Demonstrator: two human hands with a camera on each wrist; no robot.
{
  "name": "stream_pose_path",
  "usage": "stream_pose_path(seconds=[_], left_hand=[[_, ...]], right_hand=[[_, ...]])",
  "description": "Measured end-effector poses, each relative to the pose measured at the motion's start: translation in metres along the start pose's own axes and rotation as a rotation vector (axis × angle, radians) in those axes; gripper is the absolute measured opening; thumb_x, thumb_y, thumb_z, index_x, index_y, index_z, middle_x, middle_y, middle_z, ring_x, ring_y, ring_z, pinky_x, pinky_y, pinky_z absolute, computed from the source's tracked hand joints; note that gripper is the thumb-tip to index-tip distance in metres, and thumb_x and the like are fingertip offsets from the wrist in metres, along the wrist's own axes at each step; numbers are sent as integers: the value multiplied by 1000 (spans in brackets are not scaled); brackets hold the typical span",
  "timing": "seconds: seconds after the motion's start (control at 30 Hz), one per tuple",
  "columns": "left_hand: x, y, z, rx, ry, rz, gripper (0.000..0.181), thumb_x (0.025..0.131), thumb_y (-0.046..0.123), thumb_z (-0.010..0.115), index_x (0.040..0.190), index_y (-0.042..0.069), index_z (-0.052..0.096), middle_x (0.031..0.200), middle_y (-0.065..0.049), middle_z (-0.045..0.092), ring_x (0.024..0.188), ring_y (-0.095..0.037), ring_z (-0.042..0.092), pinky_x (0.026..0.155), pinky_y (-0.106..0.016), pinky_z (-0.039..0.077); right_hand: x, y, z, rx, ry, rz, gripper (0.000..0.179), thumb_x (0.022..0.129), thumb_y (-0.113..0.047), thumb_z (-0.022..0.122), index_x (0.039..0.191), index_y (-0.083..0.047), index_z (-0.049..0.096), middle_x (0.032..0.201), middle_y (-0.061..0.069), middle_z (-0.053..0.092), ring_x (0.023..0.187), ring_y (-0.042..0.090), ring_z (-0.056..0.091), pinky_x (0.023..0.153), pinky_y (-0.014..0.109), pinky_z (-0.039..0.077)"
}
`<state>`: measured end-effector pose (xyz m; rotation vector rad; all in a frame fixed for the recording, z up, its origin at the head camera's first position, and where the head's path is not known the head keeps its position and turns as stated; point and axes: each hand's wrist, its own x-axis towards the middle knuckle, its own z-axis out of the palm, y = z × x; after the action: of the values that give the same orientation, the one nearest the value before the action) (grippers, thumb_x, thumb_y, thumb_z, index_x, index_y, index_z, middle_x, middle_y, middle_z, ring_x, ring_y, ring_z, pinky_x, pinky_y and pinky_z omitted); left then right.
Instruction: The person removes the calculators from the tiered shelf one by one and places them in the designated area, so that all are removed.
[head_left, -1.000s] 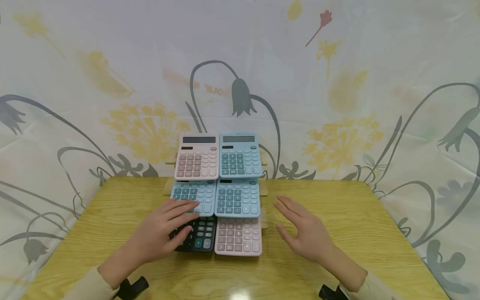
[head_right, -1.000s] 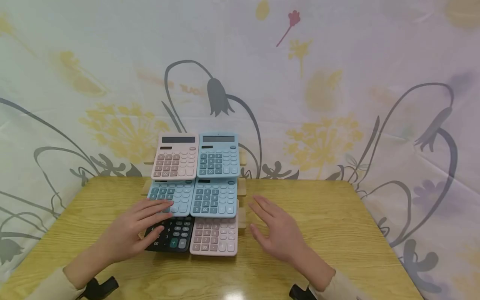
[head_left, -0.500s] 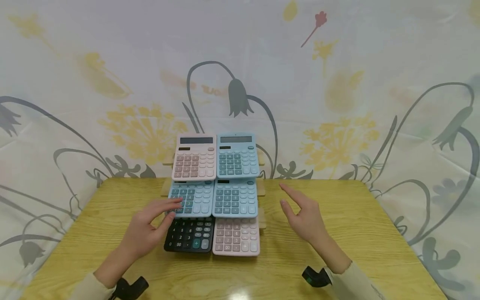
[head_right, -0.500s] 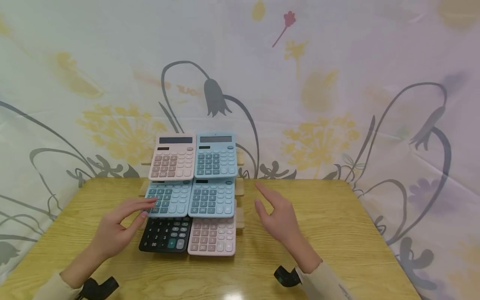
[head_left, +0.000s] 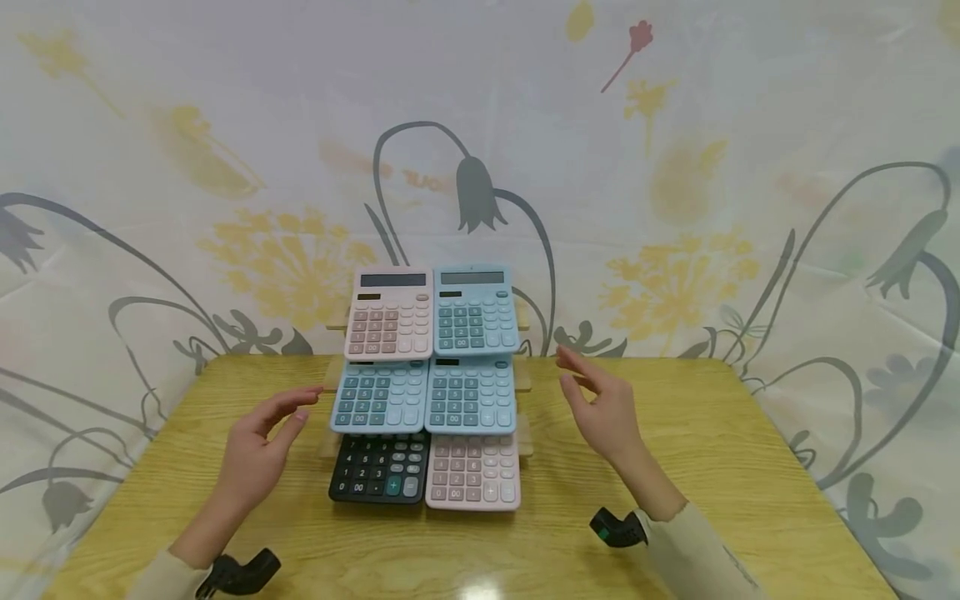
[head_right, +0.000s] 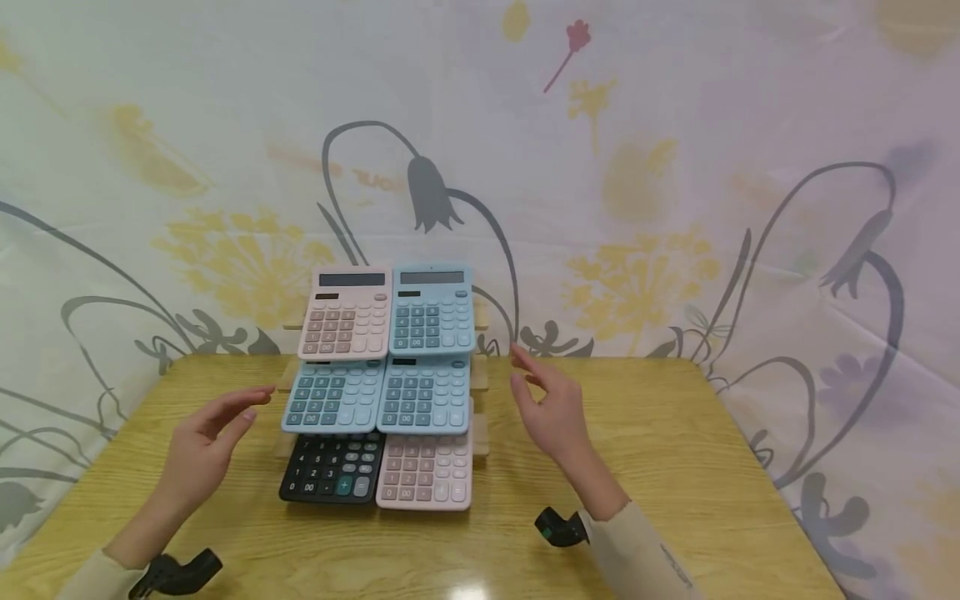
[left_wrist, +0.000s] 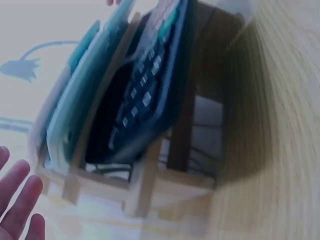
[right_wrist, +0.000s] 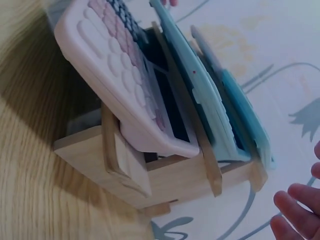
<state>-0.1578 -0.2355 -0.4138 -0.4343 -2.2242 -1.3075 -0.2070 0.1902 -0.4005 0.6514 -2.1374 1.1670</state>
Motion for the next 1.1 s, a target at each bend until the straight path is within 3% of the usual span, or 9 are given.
stream_pose_path(seconds=[0.27,0.5,0.67,0.73,0.9,1.0,1.1], left_hand=[[-6,-19,-4,-72,-36,-118,17,100,-2,55,112,-3,67,123,-6,67,107,4,59,87,-12,46],[-16,-37,-2,-141,-91,-260,22,103,9,54,113,-8,65,125,2,66,109,6,56,87,-12,45],[-21,-47,2,-197,-164,-334,23,102,9,57,112,-9,66,123,16,64,108,9,56,82,-16,49],[-21,-49,3,-192,-196,-342,22,101,10,59,112,-8,67,125,14,63,109,10,55,81,-18,51],[-22,-54,3,-154,-233,-307,19,98,6,61,110,-6,69,130,1,62,109,10,55,79,-20,52],[-22,-57,3,-163,-248,-283,18,96,3,64,111,-6,70,130,4,61,109,8,55,79,-21,53],[-23,-60,3,-183,-262,-264,18,95,3,66,110,-6,70,128,14,58,110,8,55,78,-22,53]], right_hand=[[15,-32,-1,59,10,110,32,93,11,59,125,15,60,111,29,67,101,44,66,80,53,53],[22,-38,1,120,2,191,34,96,7,58,129,12,58,120,28,64,106,41,65,84,19,50],[27,-36,0,189,-3,274,31,97,5,57,128,10,60,121,26,64,111,39,63,85,15,48],[30,-35,0,203,-13,335,30,98,3,57,127,9,61,120,25,65,113,37,63,85,16,48],[32,-9,9,323,-38,426,30,100,-4,58,128,4,63,117,23,67,108,21,65,86,23,51],[33,1,16,416,-39,456,29,99,-3,58,127,4,63,117,23,66,102,12,66,87,26,52],[36,0,20,463,-48,495,28,99,-1,57,126,5,63,120,26,64,103,12,65,88,27,52]])
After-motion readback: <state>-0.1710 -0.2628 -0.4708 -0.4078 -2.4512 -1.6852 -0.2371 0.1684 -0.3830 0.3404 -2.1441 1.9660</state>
